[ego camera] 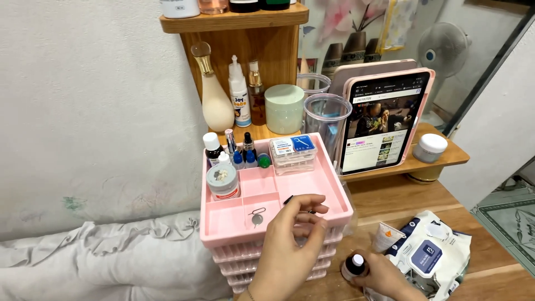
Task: Organizing skincare products in an organizer and cleaning the vanity surface with wet wipes.
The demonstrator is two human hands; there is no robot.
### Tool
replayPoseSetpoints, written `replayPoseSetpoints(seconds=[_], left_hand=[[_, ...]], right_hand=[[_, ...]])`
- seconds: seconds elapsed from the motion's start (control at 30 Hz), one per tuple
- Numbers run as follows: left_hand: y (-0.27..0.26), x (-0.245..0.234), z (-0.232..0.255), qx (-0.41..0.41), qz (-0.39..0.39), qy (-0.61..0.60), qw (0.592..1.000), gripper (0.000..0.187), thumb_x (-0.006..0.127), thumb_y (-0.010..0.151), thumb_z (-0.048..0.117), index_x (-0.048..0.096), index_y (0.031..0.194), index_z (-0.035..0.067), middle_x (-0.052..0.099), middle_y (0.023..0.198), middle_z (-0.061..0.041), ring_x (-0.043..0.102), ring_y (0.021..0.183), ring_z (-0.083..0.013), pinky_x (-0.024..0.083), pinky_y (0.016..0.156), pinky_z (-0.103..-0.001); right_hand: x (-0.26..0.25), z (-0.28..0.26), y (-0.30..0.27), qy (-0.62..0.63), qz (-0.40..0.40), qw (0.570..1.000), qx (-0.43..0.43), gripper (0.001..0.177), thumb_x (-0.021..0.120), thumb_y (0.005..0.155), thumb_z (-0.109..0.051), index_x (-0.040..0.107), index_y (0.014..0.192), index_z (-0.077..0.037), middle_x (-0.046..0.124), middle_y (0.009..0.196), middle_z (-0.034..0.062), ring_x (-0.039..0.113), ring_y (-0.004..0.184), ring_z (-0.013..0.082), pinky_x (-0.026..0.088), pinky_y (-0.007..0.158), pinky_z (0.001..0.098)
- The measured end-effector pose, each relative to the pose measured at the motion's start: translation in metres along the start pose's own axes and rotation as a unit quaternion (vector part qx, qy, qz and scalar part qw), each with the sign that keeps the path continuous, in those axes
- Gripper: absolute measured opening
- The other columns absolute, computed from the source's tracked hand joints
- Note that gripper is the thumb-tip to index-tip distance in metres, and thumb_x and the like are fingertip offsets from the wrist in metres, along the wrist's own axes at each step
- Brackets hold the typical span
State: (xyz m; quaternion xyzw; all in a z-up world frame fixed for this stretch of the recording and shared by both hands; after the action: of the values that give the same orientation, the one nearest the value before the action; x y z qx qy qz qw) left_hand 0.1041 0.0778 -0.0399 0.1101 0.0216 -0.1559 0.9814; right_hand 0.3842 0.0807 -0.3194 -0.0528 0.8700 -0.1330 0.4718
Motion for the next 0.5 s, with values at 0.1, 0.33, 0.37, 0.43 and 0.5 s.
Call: replayPoseSetpoints(seconds=[0.1, 0.33, 0.37, 0.43, 0.5], left_hand=[[-0.007, -0.007, 0.003, 0.015, 0.009, 0.001, 1.000, 0.032, 0.067, 0.090, 0.008, 0.065, 0.121, 0.009, 0.075, 0.111, -0.003, 0.071, 0.093, -0.0090, 0.059, 0.078, -0.027], [-0.004, -0.052, 0.025, 0.025, 0.043, -0.029, 0.998, 0.026, 0.068, 0.090, 0.007, 0.069, 0.116, 0.006, 0.076, 0.111, -0.002, 0.071, 0.094, -0.0082, 0.062, 0.077, -0.026], [-0.002, -0.065, 0.032, 0.053, 0.068, -0.041, 0.995, 0.025, 0.068, 0.089, 0.006, 0.068, 0.114, 0.005, 0.075, 0.111, -0.002, 0.071, 0.094, -0.0086, 0.061, 0.075, -0.026], [0.003, -0.088, 0.046, 0.086, 0.097, -0.049, 0.990, 0.024, 0.069, 0.089, 0.005, 0.068, 0.113, 0.004, 0.073, 0.111, -0.002, 0.070, 0.094, -0.0090, 0.060, 0.074, -0.025], [0.004, -0.118, 0.068, 0.136, 0.194, 0.009, 0.972, 0.020, 0.067, 0.091, 0.004, 0.070, 0.110, 0.003, 0.075, 0.104, -0.003, 0.071, 0.093, -0.0093, 0.060, 0.075, -0.024]], right_hand=[[-0.007, 0.007, 0.000, -0.007, 0.029, 1.000, 0.010, 0.055, 0.094, 0.065, -0.029, 0.073, 0.114, -0.016, 0.082, 0.090, 0.0088, 0.081, 0.084, 0.0197, 0.063, 0.081, 0.0315], [-0.161, -0.051, -0.020, 0.102, 0.096, 0.988, -0.065, 0.055, 0.095, 0.068, -0.023, 0.073, 0.117, -0.012, 0.079, 0.099, 0.0053, 0.078, 0.088, 0.0171, 0.066, 0.079, 0.0337], [-0.195, -0.076, -0.032, 0.123, 0.106, 0.982, -0.101, 0.059, 0.092, 0.068, -0.016, 0.070, 0.122, -0.011, 0.078, 0.102, 0.0066, 0.079, 0.091, 0.0177, 0.066, 0.080, 0.0350], [-0.245, -0.127, -0.049, 0.144, 0.116, 0.972, -0.144, 0.065, 0.090, 0.067, -0.008, 0.066, 0.127, -0.009, 0.078, 0.104, 0.0079, 0.081, 0.094, 0.0182, 0.066, 0.082, 0.0364], [-0.291, -0.204, -0.079, 0.177, 0.192, 0.892, -0.369, 0.059, 0.083, 0.071, -0.003, 0.061, 0.126, -0.002, 0.069, 0.122, 0.0097, 0.071, 0.110, 0.0204, 0.057, 0.095, 0.0375]])
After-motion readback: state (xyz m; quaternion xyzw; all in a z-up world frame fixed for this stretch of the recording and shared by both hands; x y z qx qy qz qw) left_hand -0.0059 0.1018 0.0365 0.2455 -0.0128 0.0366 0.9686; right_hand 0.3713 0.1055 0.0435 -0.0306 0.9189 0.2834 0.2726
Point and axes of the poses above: each hand's wrist, its own y-axis towards the middle knuckle, its own x-axis out of the palm, z = x × y, the point moved 7 cm from there along y, towards the middle knuckle
